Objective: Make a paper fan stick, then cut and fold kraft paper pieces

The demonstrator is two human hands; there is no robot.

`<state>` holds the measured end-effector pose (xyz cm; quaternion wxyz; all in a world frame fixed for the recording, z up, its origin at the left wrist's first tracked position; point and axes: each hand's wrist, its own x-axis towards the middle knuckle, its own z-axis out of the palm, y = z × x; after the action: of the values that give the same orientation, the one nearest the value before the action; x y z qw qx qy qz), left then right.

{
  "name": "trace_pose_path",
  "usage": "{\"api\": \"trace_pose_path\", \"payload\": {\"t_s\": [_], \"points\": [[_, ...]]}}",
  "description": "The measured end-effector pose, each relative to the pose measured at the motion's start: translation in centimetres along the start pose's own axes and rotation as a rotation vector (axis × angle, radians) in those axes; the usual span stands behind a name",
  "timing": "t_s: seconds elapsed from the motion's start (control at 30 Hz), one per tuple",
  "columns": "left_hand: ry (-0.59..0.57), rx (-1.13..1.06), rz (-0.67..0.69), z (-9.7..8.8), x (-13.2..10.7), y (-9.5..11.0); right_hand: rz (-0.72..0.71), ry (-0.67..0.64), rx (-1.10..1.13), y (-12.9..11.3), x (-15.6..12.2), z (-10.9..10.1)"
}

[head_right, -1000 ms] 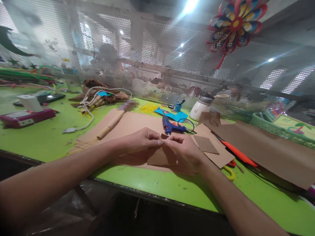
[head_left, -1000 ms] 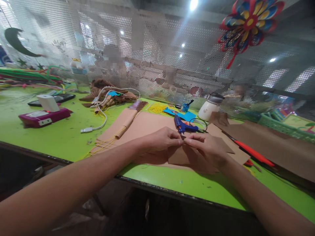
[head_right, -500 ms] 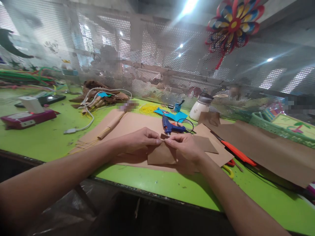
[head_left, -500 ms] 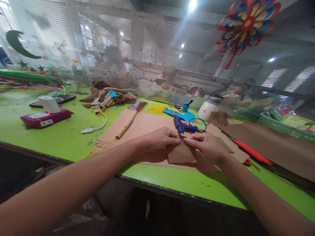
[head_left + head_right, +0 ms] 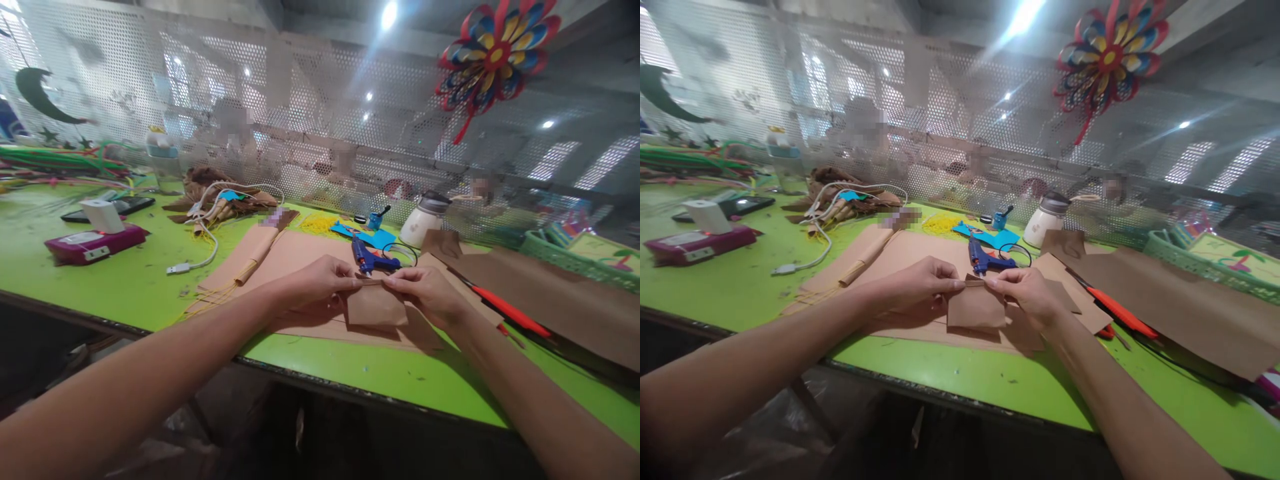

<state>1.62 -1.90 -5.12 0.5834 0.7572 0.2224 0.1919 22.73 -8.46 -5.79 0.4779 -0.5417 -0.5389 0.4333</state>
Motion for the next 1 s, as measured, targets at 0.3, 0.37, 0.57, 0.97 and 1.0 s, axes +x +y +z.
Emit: {"api": "trace_pose_path", "payload": {"t_s": [0.3,0.37,0.57,0.97,1.0], "points": [[0.005,0.219,0.045,-0.5,-0.1,0.6,0.003,-0.059,-0.011,-0.1,0.1,-0.7],[-0.007,0.223,0.045,-0.5,-0.2,0.6,0.000,-0.057,-0.021,-0.2,0.0,-0.6],[0.009,0.188,0.065,-0.6,-0.3,0.5,0.013,-0.049,0.021,-0.2,0.1,-0.6],[-0.006,0.165,0.096,-0.1,0.1,0.7,-0.180,-0.035,-0.310,-0.7,-0.5,0.3],[0.002,0.182,0.109,0.0,0.1,0.7,-0.186,-0.039,-0.332,-0.8,-0.6,0.5]]}}
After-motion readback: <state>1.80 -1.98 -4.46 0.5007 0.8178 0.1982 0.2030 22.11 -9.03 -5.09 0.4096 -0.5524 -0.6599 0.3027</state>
